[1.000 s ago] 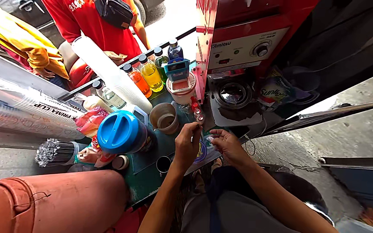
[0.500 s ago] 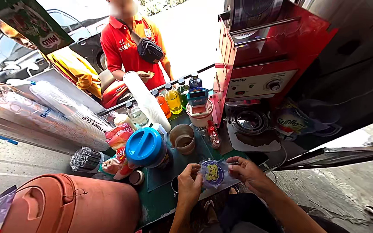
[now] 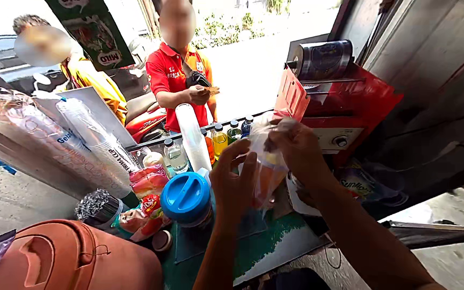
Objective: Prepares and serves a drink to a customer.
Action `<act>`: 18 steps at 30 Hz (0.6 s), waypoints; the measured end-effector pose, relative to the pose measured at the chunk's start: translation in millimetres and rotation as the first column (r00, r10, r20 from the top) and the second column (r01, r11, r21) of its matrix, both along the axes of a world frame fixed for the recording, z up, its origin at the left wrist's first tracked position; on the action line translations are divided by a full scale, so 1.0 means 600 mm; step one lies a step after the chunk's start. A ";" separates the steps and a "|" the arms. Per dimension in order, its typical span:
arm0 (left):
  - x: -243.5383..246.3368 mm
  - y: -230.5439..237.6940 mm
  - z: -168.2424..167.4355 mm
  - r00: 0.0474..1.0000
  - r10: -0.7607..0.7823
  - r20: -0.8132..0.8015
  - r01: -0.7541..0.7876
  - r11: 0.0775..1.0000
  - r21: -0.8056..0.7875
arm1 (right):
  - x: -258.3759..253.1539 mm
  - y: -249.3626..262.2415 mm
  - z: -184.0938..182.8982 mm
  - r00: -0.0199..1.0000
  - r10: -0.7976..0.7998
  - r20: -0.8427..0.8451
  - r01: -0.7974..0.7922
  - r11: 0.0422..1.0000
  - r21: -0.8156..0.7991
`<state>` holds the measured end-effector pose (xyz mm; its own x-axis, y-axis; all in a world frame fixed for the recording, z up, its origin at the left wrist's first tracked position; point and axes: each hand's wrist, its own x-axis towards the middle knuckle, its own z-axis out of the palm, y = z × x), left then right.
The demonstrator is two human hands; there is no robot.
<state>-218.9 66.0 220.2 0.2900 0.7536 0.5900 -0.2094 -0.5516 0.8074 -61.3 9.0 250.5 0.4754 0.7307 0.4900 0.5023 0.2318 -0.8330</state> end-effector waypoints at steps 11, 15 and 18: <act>0.183 0.246 -0.065 0.821 0.132 0.556 0.382 0.597 -0.706 | 0.166 0.376 0.165 0.934 -0.134 -0.331 0.185 0.974 0.128; 0.233 0.287 -0.029 0.763 0.041 0.645 0.460 0.665 -0.587 | 0.200 0.478 0.134 0.883 -0.326 -0.337 0.347 0.938 0.003; 0.254 0.325 0.010 0.761 0.088 0.643 0.431 0.672 -0.602 | 0.219 0.537 0.108 0.855 -0.377 -0.357 0.351 0.926 -0.137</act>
<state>-66.3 261.0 226.3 0.2594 0.9657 0.0118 -0.7887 0.2048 0.5797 70.3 330.9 315.5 0.8502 0.4939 0.1823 0.1917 0.0321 -0.9809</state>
